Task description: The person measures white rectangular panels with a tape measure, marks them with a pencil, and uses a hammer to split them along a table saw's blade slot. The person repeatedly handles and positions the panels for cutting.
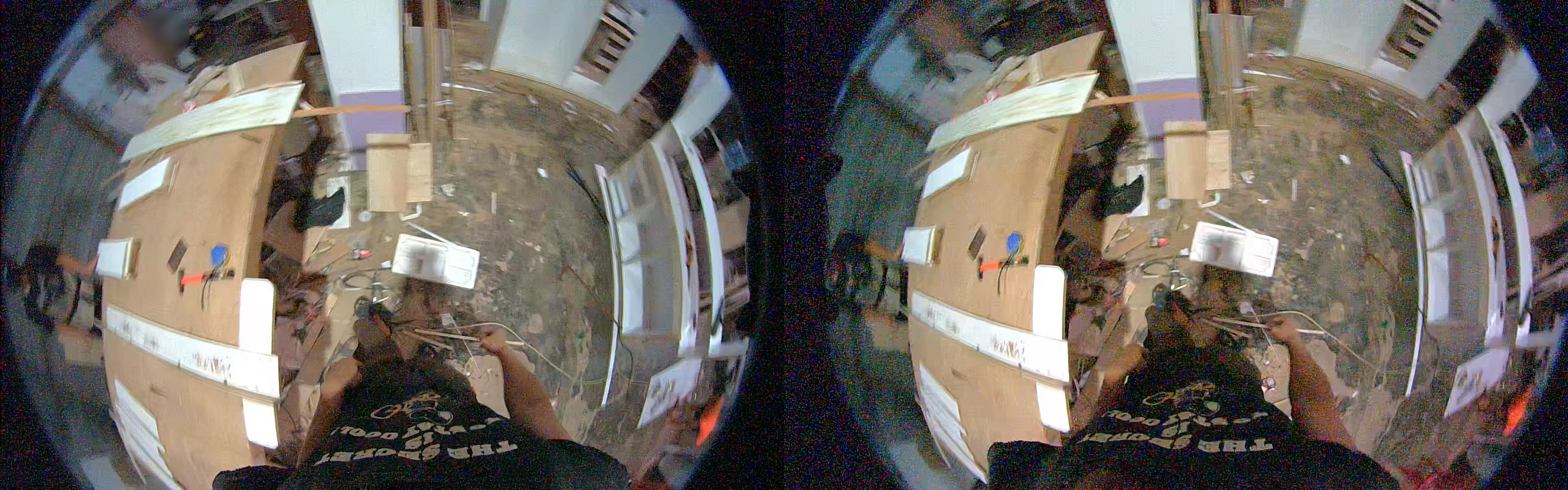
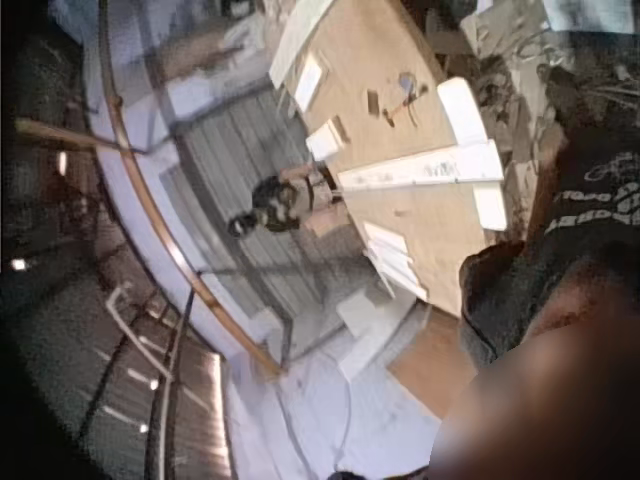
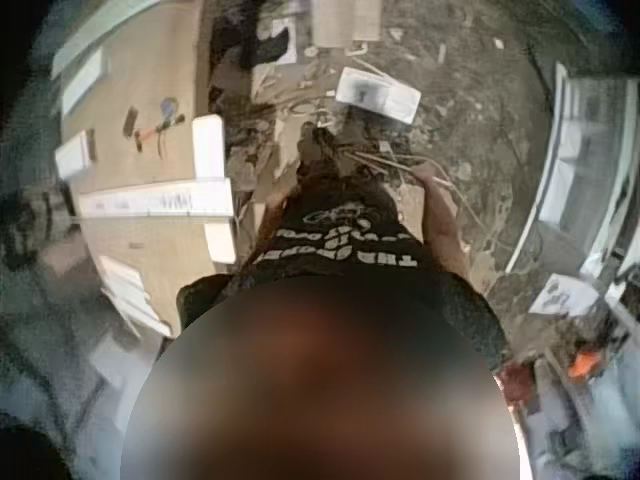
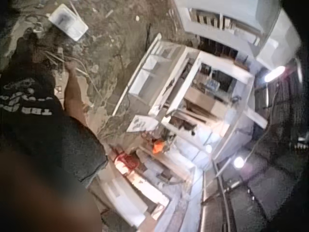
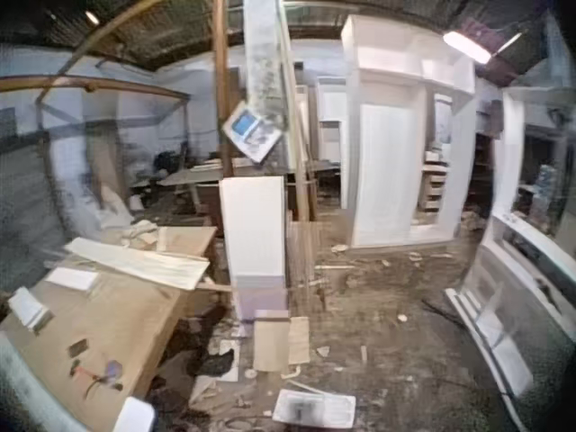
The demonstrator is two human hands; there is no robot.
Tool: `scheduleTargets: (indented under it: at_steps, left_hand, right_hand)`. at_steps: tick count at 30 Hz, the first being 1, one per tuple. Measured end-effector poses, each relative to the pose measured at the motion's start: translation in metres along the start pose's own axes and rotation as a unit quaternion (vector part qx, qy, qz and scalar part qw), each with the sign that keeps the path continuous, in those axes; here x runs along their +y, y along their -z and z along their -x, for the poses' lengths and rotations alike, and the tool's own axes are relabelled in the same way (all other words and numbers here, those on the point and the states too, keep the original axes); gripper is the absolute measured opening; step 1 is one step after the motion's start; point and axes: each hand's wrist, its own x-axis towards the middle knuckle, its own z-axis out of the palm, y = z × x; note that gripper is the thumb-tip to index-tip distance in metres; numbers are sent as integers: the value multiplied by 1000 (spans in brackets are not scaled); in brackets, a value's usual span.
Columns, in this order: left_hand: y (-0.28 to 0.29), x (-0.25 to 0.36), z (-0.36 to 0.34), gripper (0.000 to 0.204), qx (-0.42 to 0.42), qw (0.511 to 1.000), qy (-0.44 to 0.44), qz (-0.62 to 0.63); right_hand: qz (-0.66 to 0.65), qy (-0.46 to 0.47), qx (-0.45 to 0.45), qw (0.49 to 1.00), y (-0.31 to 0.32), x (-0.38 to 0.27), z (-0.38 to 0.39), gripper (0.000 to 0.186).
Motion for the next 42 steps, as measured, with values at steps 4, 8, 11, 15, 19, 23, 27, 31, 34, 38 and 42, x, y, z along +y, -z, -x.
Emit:
scheduleTargets:
  at_steps: [4, 8, 11, 15, 19, 23, 27, 31, 34, 38, 42]
  left_hand:
    - [78, -13, -52, 37, -87, 989, -119, -8]
    - [149, -35, -121, 41, -243, 942, -227, 51]
    - [152, -42, -170, 45, -215, 928, -302, -50]
    - [123, -16, -207, 50, -143, 916, -294, -230]
    - [116, 17, -203, 50, -184, 928, -249, -207]
    - [137, 50, -207, 49, -198, 928, -231, -214]
    - [151, 93, -223, 49, -218, 923, -215, -233]
    - [156, 146, -236, 49, -259, 907, -199, -267]
    - [149, 177, -250, 49, -295, 892, -177, -293]
    - [113, 188, -277, 51, -301, 889, -218, -267]
    - [70, 169, -289, 52, -300, 895, -319, -80]
  right_hand:
    - [215, 20, -122, 969, -80, -22, 37, 51]
    - [1, -24, -59, 998, -57, -103, 56, 57]
    - [-52, -4, -15, 999, -29, -169, 48, 62]
    - [71, -17, 47, 996, -31, -230, 4, 70]
    - [99, -47, 44, 993, -38, -255, -38, 66]
    - [109, -8, -72, 991, -22, -276, -77, 62]
    - [93, 28, -152, 984, 1, -290, -109, 58]
    - [70, 20, -202, 977, 30, -278, -125, 54]
    - [41, -7, -224, 974, 52, -254, -120, 51]
    - [3, -41, -204, 978, 74, -219, -102, 49]
    - [2, -83, -170, 982, 82, -185, -95, 54]
